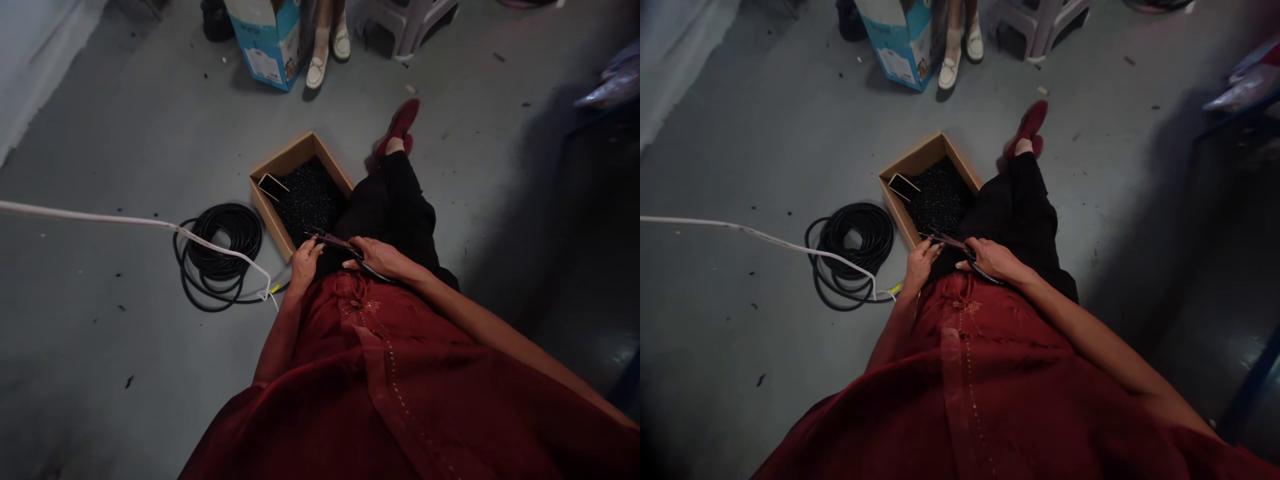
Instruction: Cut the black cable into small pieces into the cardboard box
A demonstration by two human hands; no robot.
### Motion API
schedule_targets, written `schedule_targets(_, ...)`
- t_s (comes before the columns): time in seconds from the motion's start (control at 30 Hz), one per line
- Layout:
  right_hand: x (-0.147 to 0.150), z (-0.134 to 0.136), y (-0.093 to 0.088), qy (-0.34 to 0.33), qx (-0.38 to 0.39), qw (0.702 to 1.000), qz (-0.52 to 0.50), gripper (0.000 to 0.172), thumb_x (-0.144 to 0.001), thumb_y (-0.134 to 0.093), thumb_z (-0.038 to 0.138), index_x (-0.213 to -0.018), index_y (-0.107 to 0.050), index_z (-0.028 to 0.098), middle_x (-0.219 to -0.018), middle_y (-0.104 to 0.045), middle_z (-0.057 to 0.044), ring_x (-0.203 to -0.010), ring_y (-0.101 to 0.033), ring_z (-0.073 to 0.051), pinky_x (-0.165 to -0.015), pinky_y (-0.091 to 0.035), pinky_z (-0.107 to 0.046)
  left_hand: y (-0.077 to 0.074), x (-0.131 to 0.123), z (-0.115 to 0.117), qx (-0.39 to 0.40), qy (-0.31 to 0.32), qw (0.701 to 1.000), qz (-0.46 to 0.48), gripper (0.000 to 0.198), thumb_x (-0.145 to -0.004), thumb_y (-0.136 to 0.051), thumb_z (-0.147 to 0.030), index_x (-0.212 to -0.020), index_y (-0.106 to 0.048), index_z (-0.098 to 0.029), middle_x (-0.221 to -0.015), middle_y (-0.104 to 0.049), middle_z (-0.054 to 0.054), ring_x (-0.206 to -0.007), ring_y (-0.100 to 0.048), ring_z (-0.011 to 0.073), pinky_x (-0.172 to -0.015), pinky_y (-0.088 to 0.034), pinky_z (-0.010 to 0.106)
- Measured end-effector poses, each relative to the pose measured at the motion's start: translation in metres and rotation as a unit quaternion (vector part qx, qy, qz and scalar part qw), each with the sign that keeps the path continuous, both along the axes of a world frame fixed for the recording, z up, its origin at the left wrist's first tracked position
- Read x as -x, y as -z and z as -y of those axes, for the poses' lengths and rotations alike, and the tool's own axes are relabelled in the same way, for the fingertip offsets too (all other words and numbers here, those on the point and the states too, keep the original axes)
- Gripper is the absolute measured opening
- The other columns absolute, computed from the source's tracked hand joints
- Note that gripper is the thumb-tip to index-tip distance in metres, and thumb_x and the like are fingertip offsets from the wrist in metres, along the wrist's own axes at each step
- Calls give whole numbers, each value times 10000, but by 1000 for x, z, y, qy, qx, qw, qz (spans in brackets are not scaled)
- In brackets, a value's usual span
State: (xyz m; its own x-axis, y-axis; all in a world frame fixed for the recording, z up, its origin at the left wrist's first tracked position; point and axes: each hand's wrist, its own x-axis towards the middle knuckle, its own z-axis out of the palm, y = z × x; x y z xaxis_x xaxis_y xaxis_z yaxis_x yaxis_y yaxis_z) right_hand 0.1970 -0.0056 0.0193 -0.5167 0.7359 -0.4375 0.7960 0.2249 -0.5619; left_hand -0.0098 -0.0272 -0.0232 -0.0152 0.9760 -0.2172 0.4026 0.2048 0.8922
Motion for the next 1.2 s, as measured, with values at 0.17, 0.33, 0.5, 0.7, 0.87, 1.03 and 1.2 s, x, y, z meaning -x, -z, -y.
schedule_targets(0.17, 1, 0, 0, 3, 3, 1000, 13, 573, -781, -420, 640, -1155, -457, 208, -1063, -576, -114, -933, -556, -237, -739, -397, -297, 2, 0, 1, -10, 11, 1000, -23, 337, -836, -482, -344, -1105, -599, -178, -981, -620, 59, -767, -581, 141, -739, -447, 256)
schedule_targets(0.33, 3, 0, -6, -5, -11, 999, 40, 590, -785, -400, 648, -1165, -448, 200, -1055, -569, -122, -946, -547, -252, -726, -390, -298, 1, 0, 1, -18, 25, 998, -48, 321, -847, -463, -348, -1085, -605, -186, -906, -610, 46, -747, -568, 135, -721, -431, 243)
schedule_targets(0.5, 8, -1, -10, -23, -32, 998, 56, 632, -767, -392, 677, -1159, -443, 184, -1023, -562, -138, -924, -544, -263, -723, -387, -309, -1, 0, 1, -36, 33, 996, -69, 329, -862, -429, -361, -1078, -602, -182, -918, -595, 60, -805, -565, 155, -748, -428, 254)
schedule_targets(0.7, 10, -4, -6, -34, -37, 998, 44, 670, -745, -418, 689, -1172, -424, 173, -1018, -549, -142, -914, -548, -265, -747, -393, -323, -10, -2, 0, -80, 72, 982, -158, 356, -887, -370, -344, -1117, -576, -165, -955, -596, 92, -924, -546, 190, -850, -391, 286)
schedule_targets(0.87, 11, -4, -5, -32, -29, 999, 30, 632, -764, -410, 669, -1166, -424, 181, -1032, -543, -139, -934, -548, -265, -763, -396, -319, -11, -2, -1, -95, 82, 971, -205, 361, -892, -357, -330, -1146, -554, -165, -926, -601, 91, -912, -538, 190, -842, -388, 288)
schedule_targets(1.03, 14, -5, -1, -24, -14, 999, 29, 524, -832, -336, 615, -1103, -442, 179, -1013, -559, -125, -939, -560, -242, -776, -390, -299, -2, 0, -1, -95, 72, 973, -199, 371, -885, -374, -338, -1151, -560, -158, -933, -602, 96, -890, -545, 187, -813, -392, 274)
schedule_targets(1.2, 15, -6, 3, -21, 1, 998, 51, 490, -845, -326, 601, -1058, -450, 178, -1012, -593, -129, -925, -575, -241, -745, -386, -286, 8, -1, -2, -83, 58, 978, -182, 356, -872, -413, -312, -1164, -558, -169, -939, -611, 83, -876, -555, 177, -809, -392, 261)
